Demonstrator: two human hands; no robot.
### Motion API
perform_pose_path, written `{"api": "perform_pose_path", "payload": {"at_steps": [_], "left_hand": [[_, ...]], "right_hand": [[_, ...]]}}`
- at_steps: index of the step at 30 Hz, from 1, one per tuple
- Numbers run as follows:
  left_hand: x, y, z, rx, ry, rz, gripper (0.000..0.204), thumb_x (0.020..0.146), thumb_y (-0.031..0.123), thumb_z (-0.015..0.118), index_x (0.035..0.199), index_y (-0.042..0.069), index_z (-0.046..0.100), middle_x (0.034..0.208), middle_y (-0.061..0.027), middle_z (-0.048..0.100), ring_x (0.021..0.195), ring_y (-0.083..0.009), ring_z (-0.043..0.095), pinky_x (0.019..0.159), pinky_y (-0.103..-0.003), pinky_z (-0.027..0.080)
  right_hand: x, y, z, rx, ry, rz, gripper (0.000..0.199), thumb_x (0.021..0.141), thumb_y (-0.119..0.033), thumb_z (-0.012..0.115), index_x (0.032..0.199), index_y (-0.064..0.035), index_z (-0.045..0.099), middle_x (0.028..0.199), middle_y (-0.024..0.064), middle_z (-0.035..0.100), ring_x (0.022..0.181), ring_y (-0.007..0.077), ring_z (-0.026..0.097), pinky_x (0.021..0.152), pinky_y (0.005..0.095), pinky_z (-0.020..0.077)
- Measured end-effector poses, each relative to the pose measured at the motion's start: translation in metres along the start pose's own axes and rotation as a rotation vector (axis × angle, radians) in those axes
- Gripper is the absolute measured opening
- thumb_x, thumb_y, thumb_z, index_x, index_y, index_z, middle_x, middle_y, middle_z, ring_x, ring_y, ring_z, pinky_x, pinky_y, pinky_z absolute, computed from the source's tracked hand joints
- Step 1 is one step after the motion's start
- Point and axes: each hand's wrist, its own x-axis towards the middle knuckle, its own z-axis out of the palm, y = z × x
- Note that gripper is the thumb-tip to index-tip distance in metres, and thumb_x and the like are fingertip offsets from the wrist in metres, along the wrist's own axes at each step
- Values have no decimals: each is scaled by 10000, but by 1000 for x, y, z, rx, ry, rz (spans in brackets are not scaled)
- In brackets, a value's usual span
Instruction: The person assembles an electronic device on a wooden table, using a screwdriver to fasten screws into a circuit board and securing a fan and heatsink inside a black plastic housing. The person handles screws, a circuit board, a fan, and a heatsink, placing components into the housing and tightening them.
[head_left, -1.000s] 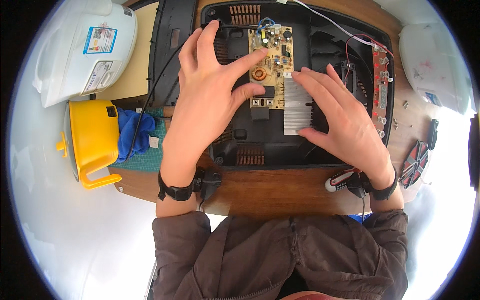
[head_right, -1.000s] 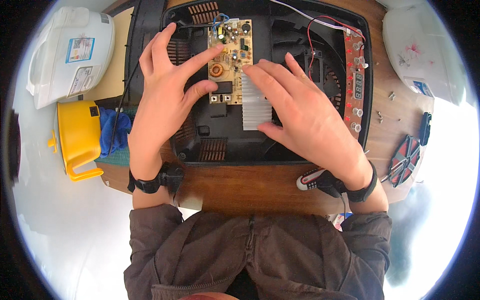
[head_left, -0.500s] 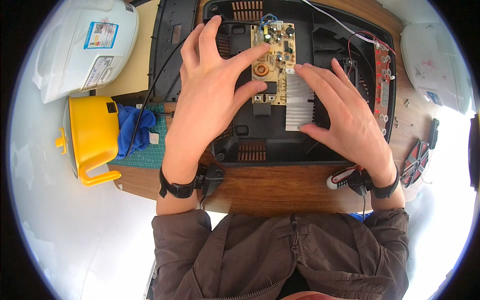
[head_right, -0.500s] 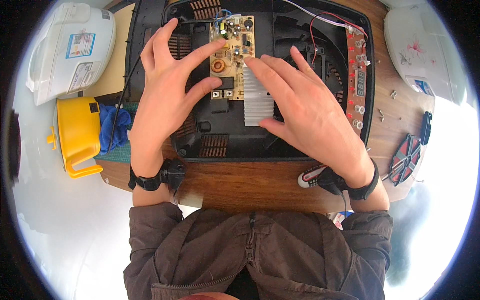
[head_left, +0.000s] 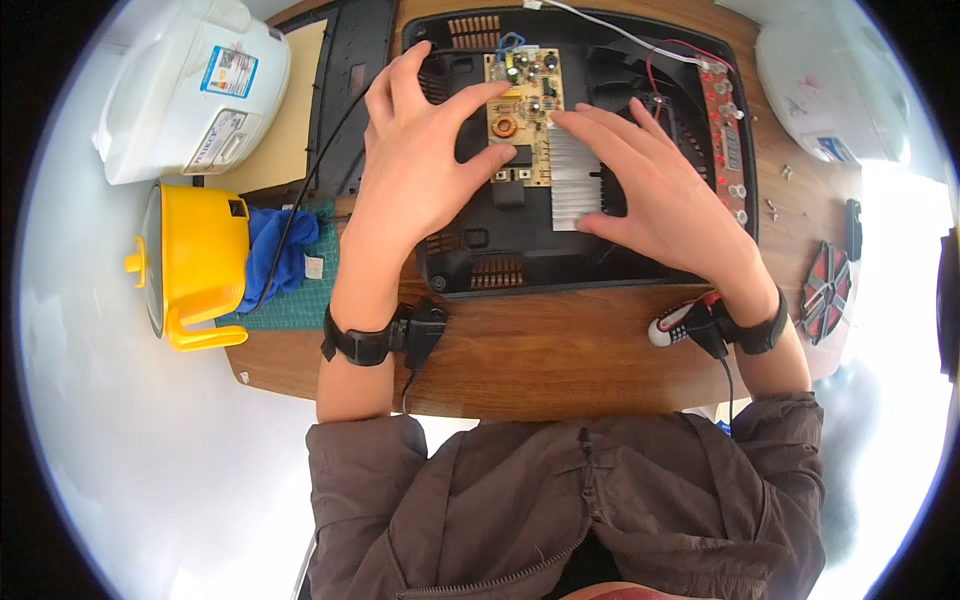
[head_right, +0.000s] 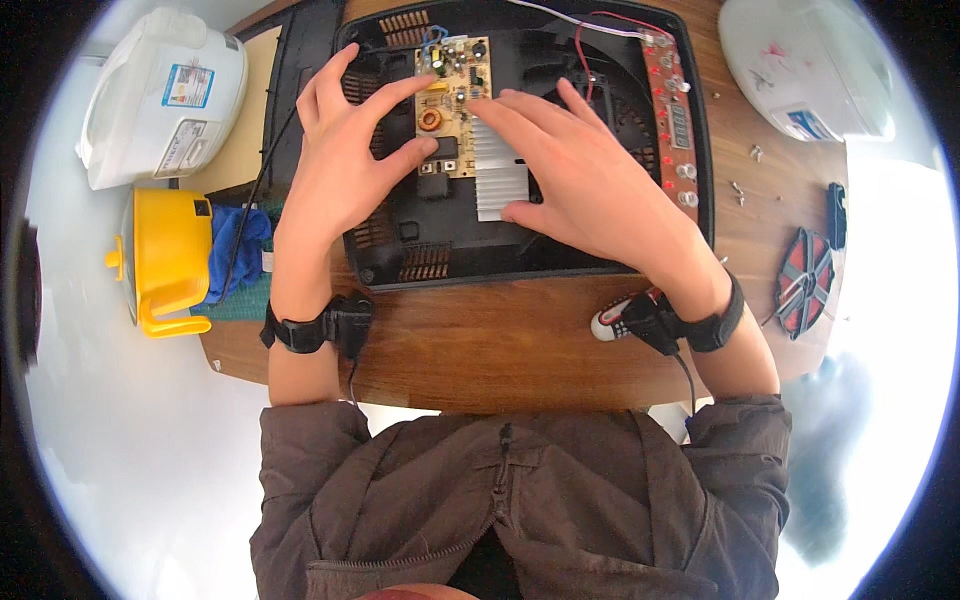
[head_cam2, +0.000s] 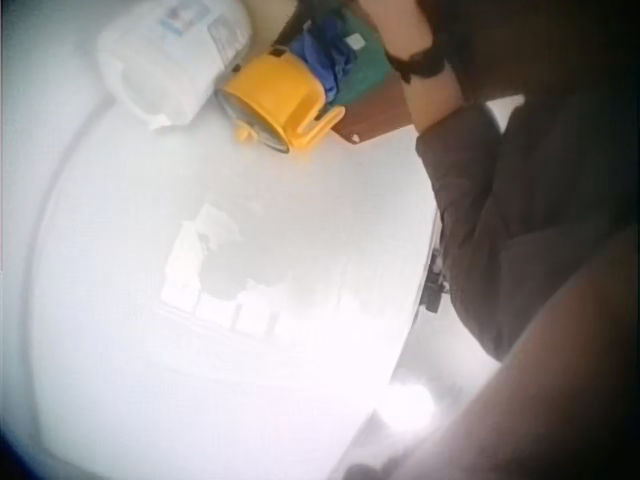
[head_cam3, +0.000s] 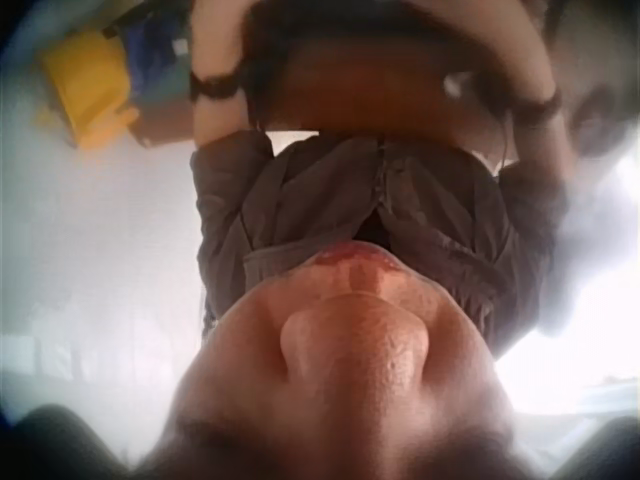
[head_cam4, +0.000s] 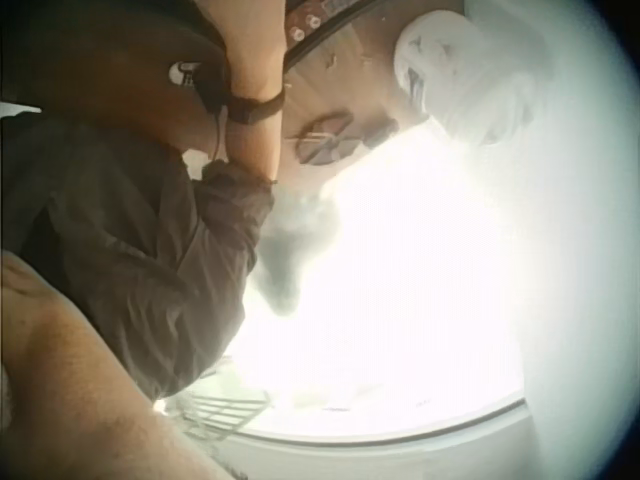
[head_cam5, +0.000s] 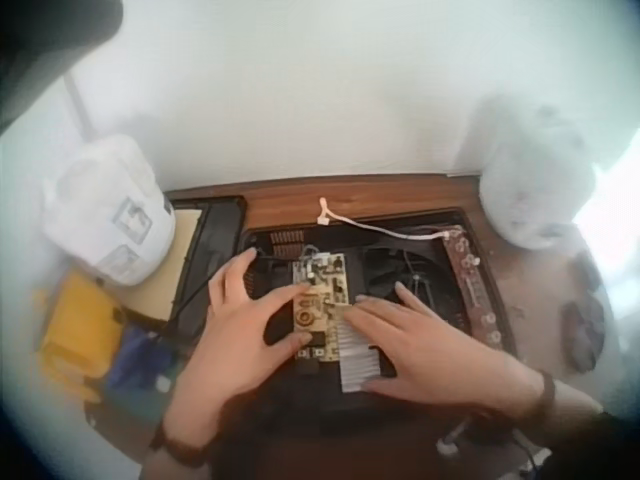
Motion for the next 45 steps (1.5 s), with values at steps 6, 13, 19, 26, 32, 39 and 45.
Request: {"api": "perform_pose_path", "payload": {"at_steps": [6,13,19,26,32,39,45], "left_hand": [[4,2,0,2,9,27,537,836,350,859,1350,317,710,1649,-229,293,1526,-487,220,1168,-612,377],[6,3,-1,81,0,73,557,864,232,848,1396,283,687,1661,-220,311,1496,-461,301,1234,-515,296],[5,9,-4,90,-61,-1,519,913,249,781,1419,284,670,1694,-184,269,1526,-444,254,1250,-521,289],[9,9,-4,98,-99,9,541,918,244,768,1446,278,653,1691,-179,266,1543,-431,253,1267,-541,254],[11,-1,-4,148,-137,30,542,939,324,744,1467,269,637,1687,-197,269,1556,-425,260,1275,-542,232],[13,-3,-4,147,-133,69,548,947,384,739,1472,268,635,1689,-206,272,1559,-423,276,1274,-544,226],[12,-3,-4,139,-132,70,553,948,405,741,1472,264,635,1690,-202,280,1558,-422,279,1273,-543,226]], "right_hand": [[-7,-3,-1,-66,90,-23,893,750,-142,896,1534,-78,475,1434,164,578,1389,350,534,1255,603,307],[-45,-22,-16,-21,333,-50,648,808,-191,851,1389,-82,587,1301,125,601,1280,326,571,1192,536,367],[-127,7,-48,-231,650,220,253,820,-113,834,1068,-115,781,1022,55,717,1027,307,678,945,447,519],[-205,69,-71,-392,613,677,117,916,-82,726,1017,-41,769,958,119,718,886,330,699,778,406,560],[-206,89,-78,-454,449,630,143,926,-110,725,1039,-32,764,953,124,706,923,337,687,810,407,551],[-190,127,-81,-490,304,402,124,872,-126,743,962,-57,795,925,114,699,935,358,689,815,459,561],[-189,129,-77,-383,245,429,132,862,-108,759,974,-47,793,925,97,683,926,325,676,826,423,545]]}}
